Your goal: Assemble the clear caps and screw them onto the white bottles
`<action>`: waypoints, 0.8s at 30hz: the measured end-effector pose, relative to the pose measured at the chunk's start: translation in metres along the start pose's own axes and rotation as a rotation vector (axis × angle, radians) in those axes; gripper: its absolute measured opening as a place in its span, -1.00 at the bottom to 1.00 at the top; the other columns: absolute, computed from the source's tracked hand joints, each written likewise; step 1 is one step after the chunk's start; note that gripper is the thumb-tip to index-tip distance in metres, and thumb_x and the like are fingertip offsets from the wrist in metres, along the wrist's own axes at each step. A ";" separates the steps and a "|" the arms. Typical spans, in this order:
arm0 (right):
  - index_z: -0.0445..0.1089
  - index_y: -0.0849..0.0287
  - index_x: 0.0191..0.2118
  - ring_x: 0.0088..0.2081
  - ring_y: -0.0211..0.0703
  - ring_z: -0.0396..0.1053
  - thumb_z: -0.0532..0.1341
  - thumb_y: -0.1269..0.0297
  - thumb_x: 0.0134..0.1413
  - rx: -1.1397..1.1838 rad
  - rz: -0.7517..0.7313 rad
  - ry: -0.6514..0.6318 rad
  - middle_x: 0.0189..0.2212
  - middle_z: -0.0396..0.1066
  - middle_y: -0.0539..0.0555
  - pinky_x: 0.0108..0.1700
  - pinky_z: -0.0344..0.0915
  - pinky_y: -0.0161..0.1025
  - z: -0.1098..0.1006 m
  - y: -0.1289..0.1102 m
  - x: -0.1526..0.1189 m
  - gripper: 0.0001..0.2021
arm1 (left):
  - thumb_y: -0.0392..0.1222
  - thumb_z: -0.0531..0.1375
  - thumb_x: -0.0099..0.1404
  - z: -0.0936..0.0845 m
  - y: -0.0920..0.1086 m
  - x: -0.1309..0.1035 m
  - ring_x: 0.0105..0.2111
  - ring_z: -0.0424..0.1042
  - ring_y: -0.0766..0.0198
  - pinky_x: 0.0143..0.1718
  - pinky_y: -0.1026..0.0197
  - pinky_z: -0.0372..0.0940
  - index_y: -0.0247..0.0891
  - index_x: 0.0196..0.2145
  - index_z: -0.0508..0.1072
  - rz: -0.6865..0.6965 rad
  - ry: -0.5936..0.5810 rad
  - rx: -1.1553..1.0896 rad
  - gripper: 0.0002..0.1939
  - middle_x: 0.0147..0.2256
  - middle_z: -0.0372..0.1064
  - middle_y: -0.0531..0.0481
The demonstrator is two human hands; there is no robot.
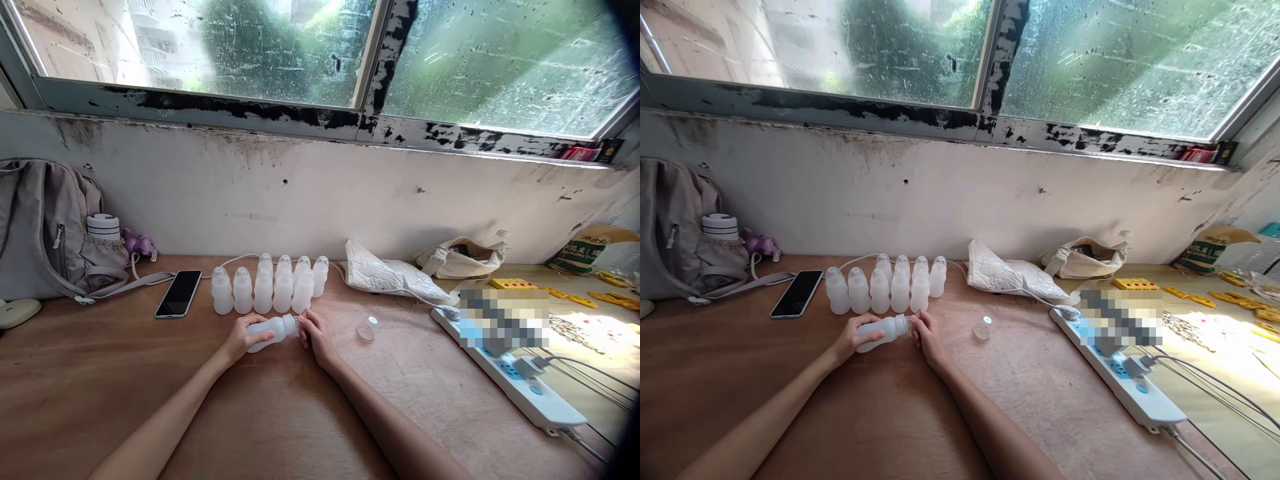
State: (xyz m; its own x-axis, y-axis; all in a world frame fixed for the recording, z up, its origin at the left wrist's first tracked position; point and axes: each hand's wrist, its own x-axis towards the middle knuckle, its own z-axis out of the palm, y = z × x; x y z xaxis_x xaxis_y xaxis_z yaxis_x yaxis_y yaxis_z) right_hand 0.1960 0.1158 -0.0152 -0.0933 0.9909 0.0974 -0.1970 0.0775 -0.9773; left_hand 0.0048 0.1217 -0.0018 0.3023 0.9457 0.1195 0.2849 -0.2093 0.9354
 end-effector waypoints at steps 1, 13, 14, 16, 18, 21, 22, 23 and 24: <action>0.08 0.17 -0.62 -0.80 -0.45 -0.07 0.16 0.14 -0.08 0.013 0.022 0.002 -0.82 0.06 -0.18 -0.74 -0.12 -0.42 0.000 0.001 0.001 -0.69 | -0.04 0.24 -0.04 0.000 -0.001 0.000 -0.38 0.33 0.22 -0.36 0.29 0.19 -0.32 -0.39 0.46 0.004 -0.001 0.015 -0.70 -0.40 0.38 -0.02; 0.09 0.18 -0.65 -0.83 -0.47 -0.08 0.14 0.12 -0.07 0.120 0.084 -0.007 -0.83 0.03 -0.18 -0.77 -0.14 -0.43 -0.002 0.003 0.005 -0.68 | -0.02 0.21 0.01 0.005 0.001 -0.003 -0.39 0.33 0.25 -0.37 0.29 0.19 -0.30 -0.35 0.45 0.087 0.056 0.151 -0.69 -0.39 0.35 -0.02; 0.10 0.18 -0.64 -0.82 -0.47 -0.08 0.14 0.16 -0.07 0.129 0.086 -0.019 -0.81 0.05 -0.17 -0.77 -0.14 -0.43 -0.002 0.003 0.005 -0.71 | -0.02 0.21 0.01 0.005 0.001 -0.003 -0.40 0.33 0.25 -0.37 0.29 0.19 -0.31 -0.36 0.45 0.086 0.052 0.146 -0.69 -0.39 0.35 -0.02; 0.09 0.18 -0.65 -0.82 -0.48 -0.10 0.14 0.23 -0.10 0.139 0.095 -0.026 -0.80 0.04 -0.18 -0.77 -0.17 -0.44 -0.003 0.003 0.004 -0.74 | -0.02 0.22 0.00 0.004 0.002 -0.003 -0.40 0.32 0.26 -0.37 0.29 0.19 -0.31 -0.37 0.44 0.096 0.042 0.157 -0.69 -0.40 0.34 -0.02; 0.05 0.18 -0.68 -0.81 -0.49 -0.14 0.13 0.27 -0.13 0.149 0.107 -0.024 -0.82 0.00 -0.19 -0.76 -0.21 -0.44 -0.004 0.005 0.004 -0.73 | -0.02 0.22 -0.01 0.003 0.003 -0.004 -0.40 0.32 0.26 -0.37 0.29 0.19 -0.31 -0.37 0.44 0.118 0.034 0.185 -0.69 -0.40 0.33 -0.01; 0.00 0.16 -0.72 -0.81 -0.49 -0.19 0.12 0.29 -0.15 0.161 0.125 -0.013 -0.85 -0.09 -0.20 -0.76 -0.25 -0.44 -0.005 0.007 0.004 -0.70 | -0.01 0.23 -0.02 0.003 0.003 -0.005 -0.40 0.31 0.26 -0.37 0.29 0.18 -0.30 -0.36 0.43 0.145 0.028 0.224 -0.68 -0.40 0.31 -0.01; -0.01 0.16 -0.72 -0.82 -0.49 -0.20 0.12 0.27 -0.14 0.165 0.130 -0.008 -0.86 -0.11 -0.21 -0.76 -0.26 -0.43 -0.005 0.008 0.004 -0.69 | -0.01 0.23 -0.02 0.003 0.004 -0.005 -0.40 0.31 0.26 -0.37 0.28 0.18 -0.30 -0.35 0.43 0.149 0.029 0.229 -0.67 -0.40 0.31 -0.01; -0.03 0.15 -0.73 -0.82 -0.48 -0.21 0.13 0.25 -0.13 0.168 0.134 -0.002 -0.86 -0.12 -0.21 -0.76 -0.26 -0.43 -0.004 0.008 0.004 -0.67 | -0.01 0.23 -0.02 0.003 0.004 -0.006 -0.40 0.31 0.25 -0.37 0.28 0.18 -0.30 -0.35 0.43 0.149 0.031 0.225 -0.67 -0.39 0.30 -0.01; -0.04 0.15 -0.74 -0.82 -0.48 -0.22 0.13 0.22 -0.11 0.170 0.135 0.005 -0.87 -0.14 -0.21 -0.76 -0.27 -0.43 -0.004 0.008 0.004 -0.64 | -0.01 0.23 -0.03 0.004 0.004 -0.006 -0.39 0.31 0.25 -0.36 0.28 0.18 -0.30 -0.35 0.43 0.141 0.028 0.212 -0.67 -0.39 0.31 -0.01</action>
State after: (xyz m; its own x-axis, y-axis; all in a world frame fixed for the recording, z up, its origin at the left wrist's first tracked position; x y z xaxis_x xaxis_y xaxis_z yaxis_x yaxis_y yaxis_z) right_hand 0.1981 0.1214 -0.0237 -0.1255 0.9915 -0.0336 -0.3449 -0.0754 -0.9356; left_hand 0.0076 0.1145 0.0004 0.3283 0.9092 0.2560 0.4269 -0.3845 0.8185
